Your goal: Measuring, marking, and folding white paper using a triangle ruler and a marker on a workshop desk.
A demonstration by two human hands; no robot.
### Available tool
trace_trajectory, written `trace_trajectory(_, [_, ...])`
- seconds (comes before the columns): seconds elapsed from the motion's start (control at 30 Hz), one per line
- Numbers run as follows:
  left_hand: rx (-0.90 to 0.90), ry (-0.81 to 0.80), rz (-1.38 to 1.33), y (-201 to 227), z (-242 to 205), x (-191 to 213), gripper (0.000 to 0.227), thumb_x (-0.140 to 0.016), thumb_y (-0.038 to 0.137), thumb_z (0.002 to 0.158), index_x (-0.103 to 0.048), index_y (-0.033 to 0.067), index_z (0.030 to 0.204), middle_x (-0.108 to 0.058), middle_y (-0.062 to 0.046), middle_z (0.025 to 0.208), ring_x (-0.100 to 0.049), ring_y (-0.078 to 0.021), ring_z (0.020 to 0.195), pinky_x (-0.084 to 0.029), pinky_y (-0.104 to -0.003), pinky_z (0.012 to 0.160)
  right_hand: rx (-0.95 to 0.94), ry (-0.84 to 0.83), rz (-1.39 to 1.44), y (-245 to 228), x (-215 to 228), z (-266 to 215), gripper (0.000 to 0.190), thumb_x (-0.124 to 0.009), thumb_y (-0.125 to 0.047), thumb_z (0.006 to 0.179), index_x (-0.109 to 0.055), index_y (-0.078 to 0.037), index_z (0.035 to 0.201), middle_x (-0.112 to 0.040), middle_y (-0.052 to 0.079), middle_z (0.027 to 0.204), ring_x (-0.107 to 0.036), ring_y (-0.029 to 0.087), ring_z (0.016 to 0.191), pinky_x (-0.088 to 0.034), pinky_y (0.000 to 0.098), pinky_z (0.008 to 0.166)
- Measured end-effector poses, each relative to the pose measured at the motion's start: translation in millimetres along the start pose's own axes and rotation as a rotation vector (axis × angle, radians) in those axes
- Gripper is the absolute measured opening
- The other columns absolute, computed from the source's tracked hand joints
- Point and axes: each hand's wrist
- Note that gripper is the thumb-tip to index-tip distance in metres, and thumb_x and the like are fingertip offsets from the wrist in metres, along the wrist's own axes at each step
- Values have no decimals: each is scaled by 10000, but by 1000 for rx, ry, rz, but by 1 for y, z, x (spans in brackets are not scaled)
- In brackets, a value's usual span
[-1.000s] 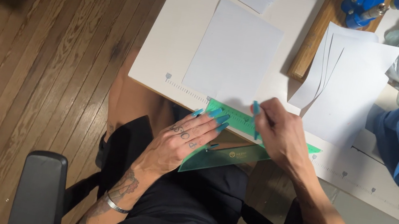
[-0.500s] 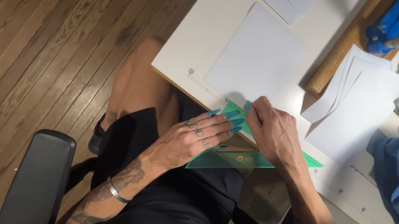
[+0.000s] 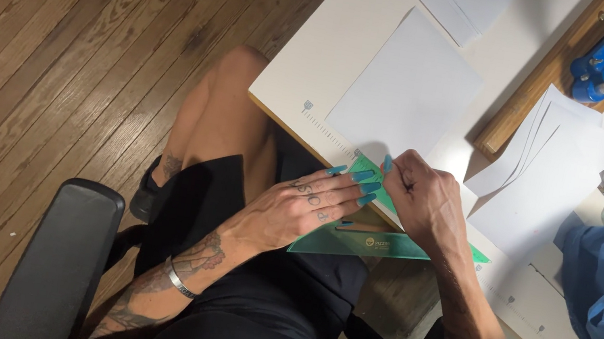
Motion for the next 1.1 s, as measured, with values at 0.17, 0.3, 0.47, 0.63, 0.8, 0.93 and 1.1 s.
trace_trajectory(0.17, [-8,8,16,1,1,2,340,-314,152,959,-398,149,1288,-361,60,1358,-312,-84,1262,-231,-268,1093,-7,11,9,2,-2,0,148,-502,-104,831,-489,-12,716,-337,68,464,-508,304,432,-438,397,496])
trace_trajectory(0.3, [-11,5,8,0,1,1,339,-324,162,956,-391,162,1289,-353,59,1362,-296,-85,1271,-228,-270,1093,-16,14,16,3,-2,1,145,-504,-103,828,-495,-9,718,-347,72,467,-506,307,434,-436,398,488])
trace_trajectory(0.47, [3,14,-41,1,2,1,342,-356,199,946,-399,167,1284,-354,55,1365,-290,-90,1275,-226,-274,1091,-45,11,35,6,-2,1,135,-504,-105,819,-499,-12,722,-354,75,464,-489,297,435,-431,392,500])
trace_trajectory(0.63, [-4,27,-24,1,2,1,334,-343,172,952,-406,167,1281,-361,60,1359,-298,-93,1271,-231,-274,1087,-60,18,42,4,-1,1,140,-507,-103,813,-498,-9,710,-364,83,457,-483,298,429,-426,390,497])
trace_trajectory(0.8, [-2,30,-65,0,2,-1,337,-330,193,955,-406,158,1281,-362,60,1358,-306,-95,1268,-225,-270,1089,-101,-6,51,0,3,0,143,-500,-113,814,-506,-21,704,-363,78,457,-465,271,431,-418,368,493])
trace_trajectory(0.93, [11,12,-67,0,1,-1,340,-342,204,951,-402,165,1283,-354,62,1363,-294,-89,1273,-214,-272,1095,-122,-3,79,6,3,0,150,-497,-124,816,-502,-28,701,-353,66,456,-453,241,437,-403,354,489])
trace_trajectory(1.1, [21,-11,-95,2,3,3,340,-343,202,951,-399,169,1285,-355,64,1362,-294,-90,1273,-216,-272,1096,-163,-10,139,2,8,0,168,-491,-142,822,-508,-28,699,-338,54,463,-442,216,458,-393,342,499])
Point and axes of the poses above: each hand's wrist, its own z-axis towards the middle knuckle, its own x-axis out of the back of the hand, y = z × x
